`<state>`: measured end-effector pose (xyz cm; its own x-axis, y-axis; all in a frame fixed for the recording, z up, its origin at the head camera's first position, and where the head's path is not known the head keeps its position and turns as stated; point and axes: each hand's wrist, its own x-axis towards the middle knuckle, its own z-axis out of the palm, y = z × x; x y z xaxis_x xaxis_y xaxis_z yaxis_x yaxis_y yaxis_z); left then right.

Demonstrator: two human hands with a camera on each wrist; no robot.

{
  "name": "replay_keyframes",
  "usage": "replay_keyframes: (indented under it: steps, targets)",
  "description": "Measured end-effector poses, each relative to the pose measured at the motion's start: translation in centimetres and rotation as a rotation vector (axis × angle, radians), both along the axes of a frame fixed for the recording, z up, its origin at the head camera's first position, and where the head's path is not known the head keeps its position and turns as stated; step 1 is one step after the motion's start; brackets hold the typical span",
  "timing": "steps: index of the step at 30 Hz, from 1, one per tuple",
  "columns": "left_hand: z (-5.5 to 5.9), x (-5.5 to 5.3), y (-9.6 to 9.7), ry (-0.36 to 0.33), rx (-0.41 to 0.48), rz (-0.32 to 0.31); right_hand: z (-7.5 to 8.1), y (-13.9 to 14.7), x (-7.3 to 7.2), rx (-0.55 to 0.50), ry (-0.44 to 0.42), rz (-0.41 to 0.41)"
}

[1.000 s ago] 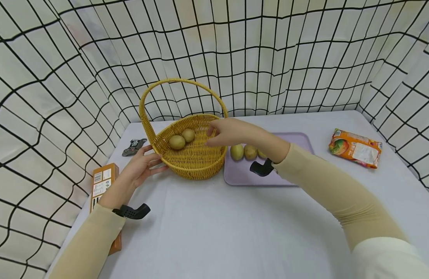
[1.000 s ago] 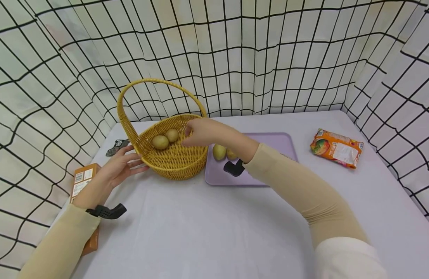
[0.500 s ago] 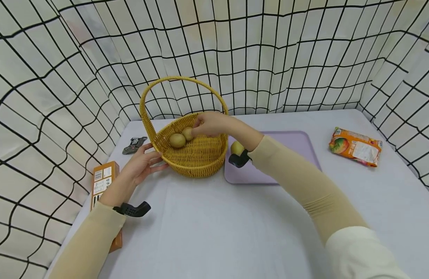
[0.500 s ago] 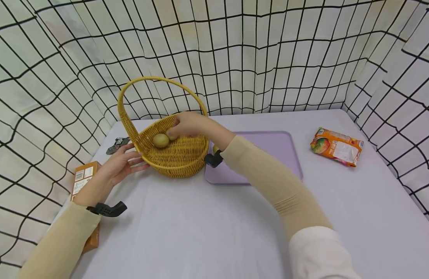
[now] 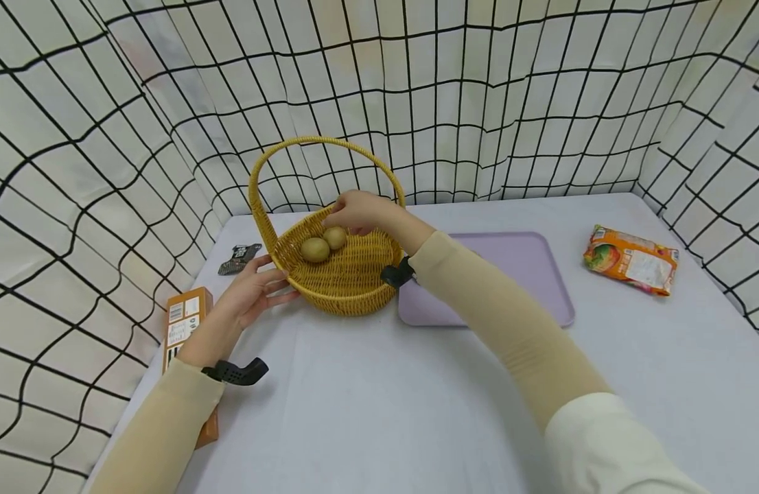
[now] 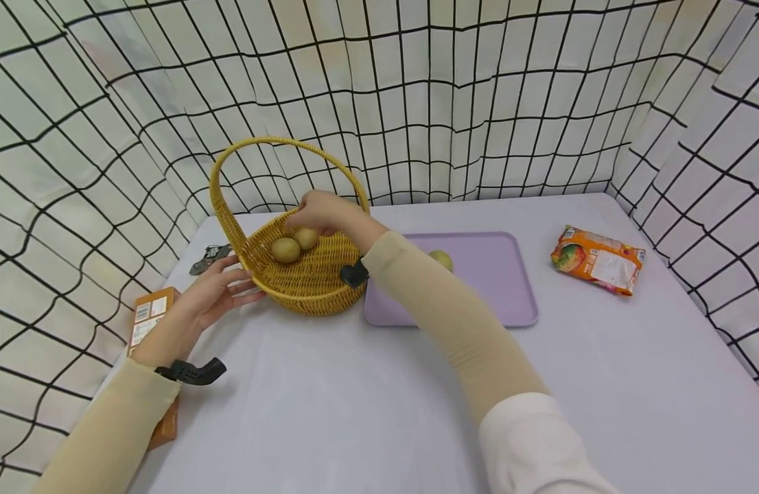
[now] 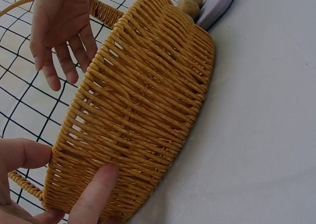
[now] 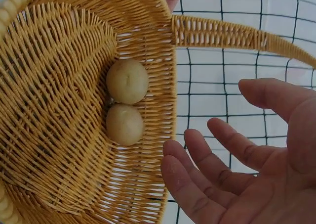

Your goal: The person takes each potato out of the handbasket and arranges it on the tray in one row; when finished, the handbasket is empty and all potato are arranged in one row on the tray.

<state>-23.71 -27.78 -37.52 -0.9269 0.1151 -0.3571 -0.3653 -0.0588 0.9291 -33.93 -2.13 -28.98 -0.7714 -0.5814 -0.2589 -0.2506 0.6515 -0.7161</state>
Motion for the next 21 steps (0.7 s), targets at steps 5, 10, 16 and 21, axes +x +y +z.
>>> replay_keyframes:
  steps: [5,10,16,21]
  targets:
    - [0.0,0.0,-0.1,-0.001,0.003,0.002,-0.6,-0.4,-0.5,-0.041,-0.057,-0.011]
    - [0.1,0.1,-0.1,0.009,0.003,0.003,-1.5,-1.3,-1.3,-0.102,-0.054,-0.014]
    - [-0.1,0.1,-0.1,0.007,0.003,0.006,-2.8,-2.1,-2.2,-0.133,-0.076,-0.008]
    - [-0.1,0.2,-0.1,0.01,0.004,0.009,-4.2,-2.7,-3.1,-0.106,-0.056,0.0]
